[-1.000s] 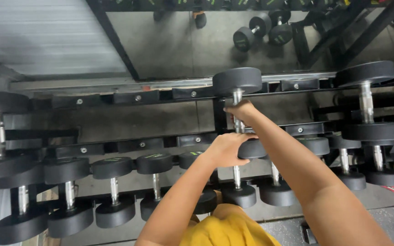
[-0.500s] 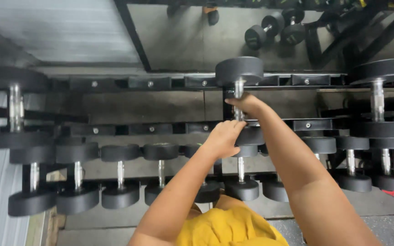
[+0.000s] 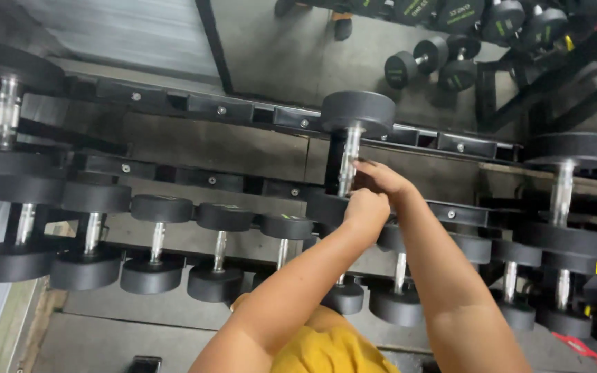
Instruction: Clean and organize gym dumbbells on a weight rack using a spray bottle and cloth.
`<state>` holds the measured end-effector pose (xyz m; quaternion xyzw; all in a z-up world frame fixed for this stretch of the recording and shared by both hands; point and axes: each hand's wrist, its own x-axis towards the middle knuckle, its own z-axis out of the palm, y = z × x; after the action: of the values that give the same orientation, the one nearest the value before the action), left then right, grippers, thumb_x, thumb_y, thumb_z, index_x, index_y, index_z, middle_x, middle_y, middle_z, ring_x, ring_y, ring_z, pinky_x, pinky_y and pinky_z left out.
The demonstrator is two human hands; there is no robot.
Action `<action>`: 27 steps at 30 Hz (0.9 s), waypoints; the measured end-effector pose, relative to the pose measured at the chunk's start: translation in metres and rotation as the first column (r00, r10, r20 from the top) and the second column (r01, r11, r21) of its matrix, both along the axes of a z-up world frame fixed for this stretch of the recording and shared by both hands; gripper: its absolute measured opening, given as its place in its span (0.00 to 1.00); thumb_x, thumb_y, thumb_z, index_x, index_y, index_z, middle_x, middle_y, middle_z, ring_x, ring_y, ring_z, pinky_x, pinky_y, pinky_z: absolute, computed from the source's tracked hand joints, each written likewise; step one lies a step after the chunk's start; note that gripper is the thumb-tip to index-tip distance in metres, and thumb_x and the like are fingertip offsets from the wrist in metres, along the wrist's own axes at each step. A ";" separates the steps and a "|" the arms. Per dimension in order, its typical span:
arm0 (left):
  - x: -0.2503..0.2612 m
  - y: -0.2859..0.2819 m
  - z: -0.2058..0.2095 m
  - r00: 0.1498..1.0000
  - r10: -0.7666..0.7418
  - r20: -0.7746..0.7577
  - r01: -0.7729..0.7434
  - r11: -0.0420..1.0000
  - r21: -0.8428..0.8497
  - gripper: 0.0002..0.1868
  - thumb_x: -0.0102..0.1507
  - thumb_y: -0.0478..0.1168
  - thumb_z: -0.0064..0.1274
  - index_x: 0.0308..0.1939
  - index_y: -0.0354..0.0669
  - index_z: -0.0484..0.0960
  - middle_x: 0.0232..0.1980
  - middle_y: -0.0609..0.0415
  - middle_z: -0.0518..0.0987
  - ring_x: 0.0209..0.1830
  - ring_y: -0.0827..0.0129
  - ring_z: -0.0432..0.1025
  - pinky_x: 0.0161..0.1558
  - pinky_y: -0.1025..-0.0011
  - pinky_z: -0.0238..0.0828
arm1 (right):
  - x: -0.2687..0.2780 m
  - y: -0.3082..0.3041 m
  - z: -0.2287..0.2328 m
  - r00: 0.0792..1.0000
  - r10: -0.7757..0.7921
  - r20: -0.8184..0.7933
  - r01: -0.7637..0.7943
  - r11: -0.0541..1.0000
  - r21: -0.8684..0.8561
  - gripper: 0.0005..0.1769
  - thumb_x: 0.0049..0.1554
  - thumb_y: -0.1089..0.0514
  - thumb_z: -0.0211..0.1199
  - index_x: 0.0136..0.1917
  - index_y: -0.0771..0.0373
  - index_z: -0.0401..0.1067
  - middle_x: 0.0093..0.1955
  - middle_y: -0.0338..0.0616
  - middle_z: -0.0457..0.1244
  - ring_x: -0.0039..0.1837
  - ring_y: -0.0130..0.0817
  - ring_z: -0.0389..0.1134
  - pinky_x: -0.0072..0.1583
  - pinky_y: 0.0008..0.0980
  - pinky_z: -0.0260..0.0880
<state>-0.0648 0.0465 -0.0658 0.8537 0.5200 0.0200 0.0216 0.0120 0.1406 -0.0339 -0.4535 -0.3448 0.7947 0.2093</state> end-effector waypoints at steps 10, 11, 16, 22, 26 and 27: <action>-0.071 -0.017 0.083 0.930 -0.158 0.332 0.175 0.984 -0.020 0.25 0.42 0.47 0.72 0.38 0.44 0.80 0.39 0.51 0.83 0.39 0.57 0.79 0.42 0.60 0.76 | -0.039 0.032 -0.042 0.985 0.021 -0.172 -0.042 0.992 -0.120 0.22 0.61 0.41 0.68 0.39 0.52 0.60 0.30 0.33 0.55 0.36 0.30 0.59 0.48 0.39 0.67; -0.078 -0.017 0.086 0.913 -0.172 0.371 0.187 0.982 -0.006 0.26 0.41 0.48 0.72 0.38 0.43 0.80 0.39 0.51 0.83 0.39 0.56 0.79 0.41 0.59 0.76 | -0.043 0.031 -0.037 0.989 -0.006 -0.146 -0.015 0.990 -0.143 0.22 0.60 0.44 0.68 0.38 0.51 0.58 0.29 0.31 0.53 0.35 0.28 0.56 0.46 0.37 0.65; -0.124 -0.023 0.091 0.852 -0.202 0.484 0.220 0.975 0.019 0.22 0.46 0.47 0.69 0.39 0.44 0.80 0.41 0.51 0.83 0.42 0.54 0.79 0.44 0.58 0.76 | -0.074 0.019 -0.025 0.985 -0.107 -0.135 0.090 0.988 -0.123 0.19 0.57 0.53 0.71 0.38 0.52 0.58 0.28 0.30 0.52 0.31 0.28 0.55 0.38 0.36 0.63; -0.185 -0.020 0.093 0.707 -0.258 0.658 0.283 0.956 0.072 0.37 0.45 0.50 0.70 0.55 0.39 0.79 0.49 0.49 0.83 0.47 0.53 0.78 0.47 0.59 0.76 | -0.115 0.018 -0.021 0.960 -0.258 0.112 0.264 0.964 -0.039 0.13 0.54 0.59 0.69 0.41 0.56 0.63 0.31 0.36 0.58 0.33 0.31 0.60 0.37 0.38 0.65; -0.222 -0.021 0.093 0.690 -0.204 0.695 0.269 0.963 0.015 0.38 0.45 0.49 0.73 0.58 0.43 0.80 0.53 0.49 0.83 0.52 0.53 0.78 0.54 0.60 0.75 | -0.136 0.026 -0.055 0.929 -0.296 0.222 0.287 0.955 0.075 0.11 0.55 0.59 0.69 0.40 0.60 0.66 0.30 0.39 0.59 0.31 0.33 0.61 0.34 0.39 0.65; -0.232 -0.020 0.093 0.710 -0.174 0.682 0.260 0.965 -0.024 0.40 0.43 0.48 0.74 0.58 0.44 0.80 0.54 0.48 0.83 0.52 0.53 0.78 0.54 0.60 0.74 | -0.141 0.030 -0.066 0.914 -0.294 0.279 0.264 0.954 0.141 0.10 0.56 0.59 0.68 0.40 0.62 0.67 0.29 0.41 0.60 0.30 0.35 0.63 0.34 0.39 0.66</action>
<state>-0.2969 0.0261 0.0269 0.8404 0.3729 0.2943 0.2610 -0.1293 0.1701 -0.0996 -0.6010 -0.3436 0.6611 0.2891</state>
